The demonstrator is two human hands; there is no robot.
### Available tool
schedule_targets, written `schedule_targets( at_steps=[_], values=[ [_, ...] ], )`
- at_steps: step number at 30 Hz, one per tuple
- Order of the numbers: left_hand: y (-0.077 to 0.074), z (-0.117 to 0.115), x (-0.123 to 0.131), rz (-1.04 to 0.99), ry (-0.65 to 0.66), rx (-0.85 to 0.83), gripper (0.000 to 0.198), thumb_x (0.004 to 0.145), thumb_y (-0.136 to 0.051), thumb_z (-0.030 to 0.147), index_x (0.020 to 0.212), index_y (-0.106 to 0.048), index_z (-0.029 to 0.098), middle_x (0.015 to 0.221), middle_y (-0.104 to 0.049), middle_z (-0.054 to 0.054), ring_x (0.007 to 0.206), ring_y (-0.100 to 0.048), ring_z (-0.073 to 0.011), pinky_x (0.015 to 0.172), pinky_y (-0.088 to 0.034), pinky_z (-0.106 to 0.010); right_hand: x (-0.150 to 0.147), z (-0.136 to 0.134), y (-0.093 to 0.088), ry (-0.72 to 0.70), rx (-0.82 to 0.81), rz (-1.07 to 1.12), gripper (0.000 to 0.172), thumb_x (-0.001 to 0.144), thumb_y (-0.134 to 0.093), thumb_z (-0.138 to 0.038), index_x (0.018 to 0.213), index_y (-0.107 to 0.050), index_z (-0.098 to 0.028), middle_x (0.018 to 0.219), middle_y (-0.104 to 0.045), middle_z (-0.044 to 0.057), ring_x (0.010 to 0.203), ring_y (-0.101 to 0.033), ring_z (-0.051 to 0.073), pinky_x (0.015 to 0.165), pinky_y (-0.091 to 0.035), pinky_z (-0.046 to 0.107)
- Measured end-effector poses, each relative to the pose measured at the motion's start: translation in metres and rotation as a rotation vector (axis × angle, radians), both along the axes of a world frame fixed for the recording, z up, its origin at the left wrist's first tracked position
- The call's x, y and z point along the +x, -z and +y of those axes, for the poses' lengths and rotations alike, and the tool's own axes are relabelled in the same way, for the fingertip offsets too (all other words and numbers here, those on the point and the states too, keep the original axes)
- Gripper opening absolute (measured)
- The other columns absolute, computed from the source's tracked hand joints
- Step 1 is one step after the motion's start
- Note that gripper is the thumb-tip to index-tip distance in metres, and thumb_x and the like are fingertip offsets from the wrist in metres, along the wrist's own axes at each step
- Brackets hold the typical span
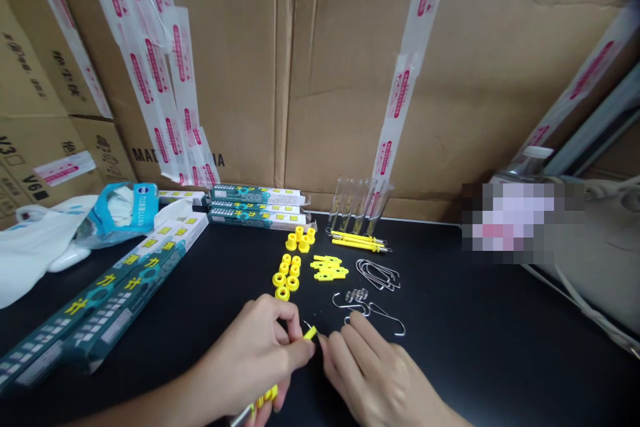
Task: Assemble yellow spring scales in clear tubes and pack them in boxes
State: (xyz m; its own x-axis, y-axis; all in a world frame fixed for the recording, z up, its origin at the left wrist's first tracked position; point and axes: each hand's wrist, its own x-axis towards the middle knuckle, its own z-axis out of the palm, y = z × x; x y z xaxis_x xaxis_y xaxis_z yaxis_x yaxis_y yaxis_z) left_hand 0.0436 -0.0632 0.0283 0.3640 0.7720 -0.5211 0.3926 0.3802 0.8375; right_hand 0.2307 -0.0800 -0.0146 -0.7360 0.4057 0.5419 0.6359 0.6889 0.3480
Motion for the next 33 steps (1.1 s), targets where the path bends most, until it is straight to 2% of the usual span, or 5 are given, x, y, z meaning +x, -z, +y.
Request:
schedule_targets(
  at_steps=[10,17,22,28,33],
  values=[
    [0.010,0.010,0.001,0.049,0.024,-0.056,0.029,0.064,-0.057,0.044,0.077,-0.038,0.027,0.026,-0.048,0.010,0.014,-0.040,-0.0148,0.015,-0.028,-0.017,0.006,-0.003,0.002,0.005,-0.051,-0.095,0.013,0.093,-0.052,-0.009,0.084,-0.055,-0.017,0.068,-0.056,0.002,0.062,-0.061,0.023,0.044,-0.050,0.029],
    [0.003,0.008,-0.001,-0.013,0.032,-0.104,0.038,0.060,-0.060,0.050,0.077,-0.036,0.027,0.027,-0.047,0.011,0.014,-0.038,-0.0122,0.016,-0.028,-0.016,0.007,-0.005,0.000,-0.010,-0.039,-0.082,0.014,0.094,-0.047,-0.007,0.088,-0.057,-0.015,0.068,-0.059,0.004,0.066,-0.065,0.025,0.045,-0.052,0.028],
    [0.002,0.008,0.002,0.011,0.029,-0.085,0.039,0.063,-0.064,0.052,0.074,-0.038,0.027,0.026,-0.046,0.010,0.014,-0.040,-0.0137,0.017,-0.028,-0.016,0.006,-0.004,0.002,0.010,-0.009,-0.072,0.013,0.092,-0.047,-0.006,0.090,-0.057,-0.015,0.070,-0.062,0.006,0.074,-0.068,0.028,0.042,-0.048,0.027],
    [-0.004,0.010,0.004,0.049,0.061,-0.093,0.028,0.070,-0.061,0.042,0.074,-0.038,0.026,0.026,-0.047,0.009,0.015,-0.040,-0.0135,0.018,-0.030,-0.016,0.006,-0.005,0.003,0.010,-0.012,-0.060,0.011,0.089,-0.050,-0.006,0.091,-0.057,-0.014,0.071,-0.063,0.006,0.074,-0.069,0.029,0.041,-0.047,0.027],
    [-0.009,0.009,0.003,0.037,0.059,-0.121,0.028,0.068,-0.062,0.040,0.072,-0.038,0.026,0.026,-0.047,0.009,0.015,-0.039,-0.0127,0.018,-0.028,-0.015,0.004,-0.007,-0.001,-0.004,-0.006,-0.033,0.016,0.090,-0.045,-0.004,0.093,-0.057,-0.014,0.074,-0.064,0.007,0.081,-0.069,0.029,0.046,-0.049,0.027]
  ],
)
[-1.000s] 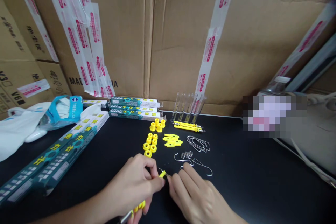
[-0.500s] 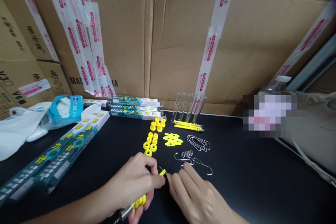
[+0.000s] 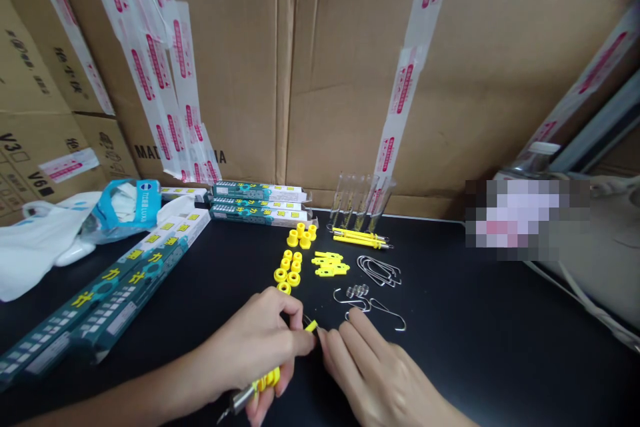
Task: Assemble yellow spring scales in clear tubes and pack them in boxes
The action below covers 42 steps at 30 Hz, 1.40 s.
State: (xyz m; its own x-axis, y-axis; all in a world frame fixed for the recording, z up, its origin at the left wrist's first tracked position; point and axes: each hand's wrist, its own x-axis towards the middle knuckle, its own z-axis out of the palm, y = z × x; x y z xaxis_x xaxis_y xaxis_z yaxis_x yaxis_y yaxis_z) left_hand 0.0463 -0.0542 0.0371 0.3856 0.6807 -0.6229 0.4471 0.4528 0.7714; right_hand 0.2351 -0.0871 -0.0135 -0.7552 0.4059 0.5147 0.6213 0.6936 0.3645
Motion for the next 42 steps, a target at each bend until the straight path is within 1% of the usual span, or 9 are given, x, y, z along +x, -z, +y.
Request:
schedule_targets(
  at_steps=[3,6,11,17,21,30,35,38,42],
  values=[
    [0.001,-0.001,-0.001,-0.043,0.002,0.005,0.033,0.066,-0.065,0.044,0.071,-0.038,0.026,0.027,-0.047,0.009,0.015,-0.039,-0.0117,0.019,-0.028,-0.014,0.000,0.000,-0.003,0.012,-0.001,-0.004,0.020,0.092,-0.041,-0.003,0.092,-0.057,-0.015,0.074,-0.062,0.006,0.080,-0.068,0.027,0.048,-0.050,0.027],
    [0.001,-0.001,-0.002,-0.075,-0.006,0.032,0.033,0.065,-0.065,0.044,0.069,-0.039,0.026,0.028,-0.048,0.009,0.016,-0.040,-0.0112,0.019,-0.028,-0.014,0.001,0.000,-0.003,0.024,-0.034,-0.026,0.021,0.094,-0.041,-0.004,0.089,-0.058,-0.016,0.071,-0.059,0.004,0.071,-0.065,0.023,0.046,-0.048,0.026],
    [0.000,0.002,-0.002,-0.022,0.027,0.018,0.026,0.070,-0.062,0.039,0.069,-0.040,0.025,0.027,-0.049,0.007,0.014,-0.038,-0.0118,0.017,-0.028,-0.014,0.003,0.001,0.002,0.021,-0.035,-0.011,0.018,0.096,-0.045,-0.008,0.087,-0.058,-0.016,0.068,-0.055,0.003,0.062,-0.059,0.021,0.043,-0.044,0.028],
    [0.001,0.000,0.000,-0.006,0.024,0.026,0.029,0.076,-0.062,0.042,0.071,-0.039,0.026,0.026,-0.049,0.007,0.014,-0.039,-0.0126,0.018,-0.028,-0.014,0.001,0.002,0.001,0.023,-0.049,0.013,0.022,0.096,-0.045,-0.006,0.081,-0.059,-0.016,0.067,-0.055,0.003,0.059,-0.056,0.020,0.045,-0.044,0.029],
    [0.000,-0.005,0.005,0.025,0.002,0.066,0.024,0.081,-0.059,0.036,0.072,-0.039,0.026,0.025,-0.048,0.008,0.015,-0.039,-0.0134,0.018,-0.029,-0.015,-0.003,0.003,-0.001,0.020,-0.029,0.029,0.029,0.096,-0.041,-0.003,0.076,-0.059,-0.016,0.064,-0.055,0.002,0.055,-0.055,0.020,0.049,-0.047,0.032],
    [0.000,-0.008,0.008,0.053,-0.016,0.106,0.021,0.086,-0.054,0.028,0.072,-0.039,0.026,0.024,-0.046,0.010,0.013,-0.038,-0.0127,0.018,-0.027,-0.014,-0.005,0.006,-0.001,0.045,-0.026,0.068,0.037,0.099,-0.036,-0.002,0.072,-0.057,-0.017,0.062,-0.056,0.002,0.052,-0.054,0.020,0.049,-0.038,0.034],
    [-0.004,-0.011,0.014,0.083,-0.049,0.094,0.020,0.091,-0.044,0.019,0.073,-0.039,0.025,0.025,-0.046,0.010,0.017,-0.039,-0.0116,0.019,-0.028,-0.013,-0.009,0.007,0.000,0.062,-0.060,0.139,0.044,0.101,-0.029,-0.002,0.068,-0.052,-0.019,0.061,-0.056,0.002,0.051,-0.054,0.018,0.050,-0.036,0.032],
    [-0.006,-0.014,0.019,0.144,-0.056,0.148,0.021,0.094,-0.043,0.017,0.075,-0.039,0.026,0.025,-0.042,0.012,0.017,-0.037,-0.0109,0.019,-0.027,-0.012,-0.011,0.007,-0.002,0.069,-0.053,0.138,0.046,0.102,-0.025,-0.002,0.068,-0.052,-0.019,0.061,-0.057,0.002,0.051,-0.054,0.018,0.050,-0.037,0.031],
    [-0.007,-0.018,0.022,0.216,-0.022,0.230,0.021,0.096,-0.044,0.017,0.078,-0.038,0.026,0.024,-0.039,0.013,0.018,-0.035,-0.0109,0.018,-0.022,-0.012,-0.011,0.007,-0.003,0.070,-0.039,0.177,0.047,0.103,-0.024,-0.003,0.067,-0.050,-0.019,0.058,-0.055,0.001,0.048,-0.053,0.017,0.049,-0.038,0.029]
  ],
)
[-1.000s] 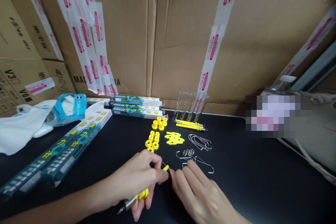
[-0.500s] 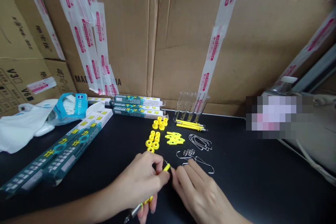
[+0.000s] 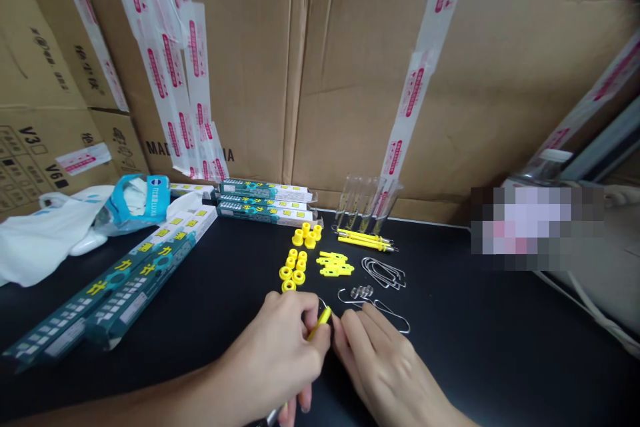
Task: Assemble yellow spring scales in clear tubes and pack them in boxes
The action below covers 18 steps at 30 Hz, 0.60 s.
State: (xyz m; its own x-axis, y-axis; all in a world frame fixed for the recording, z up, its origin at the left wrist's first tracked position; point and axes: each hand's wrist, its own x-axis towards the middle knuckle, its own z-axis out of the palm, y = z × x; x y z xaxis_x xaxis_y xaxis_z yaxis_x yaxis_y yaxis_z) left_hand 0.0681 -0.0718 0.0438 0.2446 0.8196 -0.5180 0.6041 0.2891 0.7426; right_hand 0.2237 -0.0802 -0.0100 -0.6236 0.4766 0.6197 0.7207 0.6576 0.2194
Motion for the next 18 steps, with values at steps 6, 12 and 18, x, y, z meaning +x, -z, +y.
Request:
schedule_targets(
  at_steps=[6,12,18],
  values=[
    [-0.001,-0.001,-0.001,-0.040,-0.007,-0.063,0.022,0.098,-0.037,0.015,0.078,-0.039,0.026,0.023,-0.039,0.013,0.017,-0.034,-0.0111,0.019,-0.026,-0.013,0.004,-0.001,-0.001,-0.014,-0.097,-0.026,0.041,0.102,-0.028,-0.003,0.073,-0.052,-0.019,0.064,-0.058,0.003,0.054,-0.057,0.019,0.049,-0.044,0.028],
    [0.006,-0.002,-0.008,-0.058,0.004,-0.063,0.023,0.100,-0.039,0.024,0.077,-0.043,0.024,0.026,-0.044,0.011,0.017,-0.033,-0.0095,0.022,-0.030,-0.014,0.005,-0.002,-0.005,-0.089,-0.134,-0.079,0.036,0.097,-0.029,0.000,0.080,-0.056,-0.017,0.068,-0.060,0.005,0.059,-0.058,0.021,0.055,-0.052,0.031],
    [0.020,-0.003,-0.016,-0.116,0.041,-0.057,0.038,0.096,-0.042,0.054,0.075,-0.051,0.022,0.028,-0.040,0.012,0.018,-0.028,-0.0081,0.027,-0.027,-0.015,0.007,0.003,-0.002,-0.090,-0.103,-0.081,0.037,0.098,-0.030,0.000,0.081,-0.058,-0.016,0.068,-0.061,0.006,0.057,-0.059,0.022,0.056,-0.053,0.034]
  ],
)
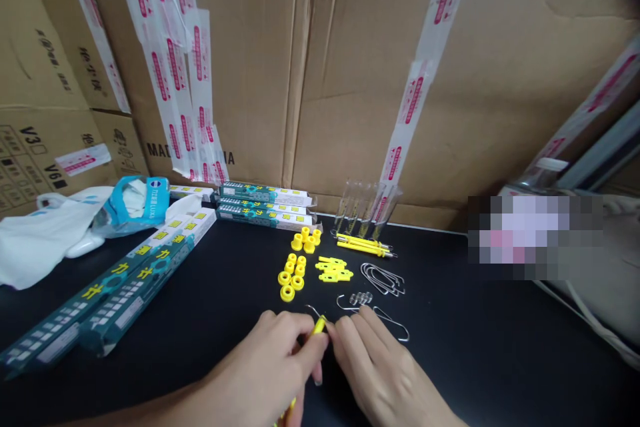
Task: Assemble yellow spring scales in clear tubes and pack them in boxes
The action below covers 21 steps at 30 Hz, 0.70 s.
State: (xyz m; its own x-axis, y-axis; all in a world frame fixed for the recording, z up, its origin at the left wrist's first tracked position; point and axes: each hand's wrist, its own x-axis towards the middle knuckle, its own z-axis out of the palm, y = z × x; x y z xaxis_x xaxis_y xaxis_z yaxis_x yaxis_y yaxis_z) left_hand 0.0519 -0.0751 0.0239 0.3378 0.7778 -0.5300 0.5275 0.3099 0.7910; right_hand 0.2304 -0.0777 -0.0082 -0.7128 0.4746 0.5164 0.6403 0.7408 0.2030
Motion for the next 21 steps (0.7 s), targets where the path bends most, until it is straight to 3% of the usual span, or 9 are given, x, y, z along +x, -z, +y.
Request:
schedule_targets(
  at_steps=[4,9,12,15,18,21],
  values=[
    [0.001,0.004,-0.008,0.021,0.088,0.104,0.037,0.098,-0.035,0.050,0.080,-0.052,0.023,0.034,-0.044,0.011,0.024,-0.032,-0.0104,0.029,-0.025,-0.017,0.001,-0.001,-0.002,-0.003,-0.130,0.103,0.038,0.105,-0.028,-0.011,0.080,-0.055,-0.018,0.068,-0.061,0.005,0.060,-0.061,0.020,0.051,-0.050,0.028],
    [-0.003,0.005,-0.019,0.245,0.218,0.621,0.040,0.101,-0.033,0.042,0.072,-0.052,0.023,0.053,-0.059,0.003,0.057,-0.059,-0.0170,0.053,-0.036,-0.023,0.004,-0.002,-0.003,0.000,-0.257,0.300,0.034,0.109,-0.030,-0.031,0.082,-0.049,-0.022,0.068,-0.062,0.001,0.056,-0.060,0.014,0.049,-0.049,0.022],
    [-0.003,0.004,-0.024,0.294,0.289,0.783,0.039,0.103,-0.033,0.036,0.075,-0.056,0.023,0.067,-0.066,0.002,0.060,-0.062,-0.0167,0.056,-0.034,-0.026,0.006,0.001,0.001,0.037,-0.313,0.405,0.028,0.106,-0.036,-0.044,0.100,-0.050,-0.021,0.077,-0.066,0.003,0.060,-0.065,0.015,0.049,-0.052,0.021],
    [0.000,0.002,-0.025,0.255,0.356,0.846,0.037,0.104,-0.034,0.034,0.080,-0.059,0.024,0.074,-0.071,0.002,0.062,-0.065,-0.0160,0.058,-0.036,-0.025,0.009,0.004,0.001,0.060,-0.384,0.421,0.037,0.105,-0.034,-0.049,0.126,-0.045,-0.020,0.097,-0.070,0.009,0.061,-0.067,0.015,0.046,-0.054,0.022],
    [0.001,0.001,-0.025,0.243,0.400,0.905,0.036,0.104,-0.036,0.033,0.079,-0.059,0.023,0.075,-0.072,0.002,0.064,-0.067,-0.0162,0.058,-0.037,-0.025,0.010,0.006,-0.002,-0.004,-0.463,0.382,0.034,0.106,-0.036,-0.042,0.135,-0.045,-0.026,0.119,-0.066,0.010,0.081,-0.072,0.016,0.061,-0.060,0.023],
    [0.000,0.002,-0.025,0.243,0.421,0.939,0.036,0.100,-0.047,0.045,0.076,-0.060,0.022,0.067,-0.068,0.003,0.056,-0.063,-0.0149,0.052,-0.034,-0.025,0.010,0.006,-0.005,-0.079,-0.492,0.410,0.025,0.105,-0.042,-0.039,0.119,-0.057,-0.025,0.117,-0.068,0.008,0.100,-0.070,0.019,0.081,-0.060,0.025]
  ],
)
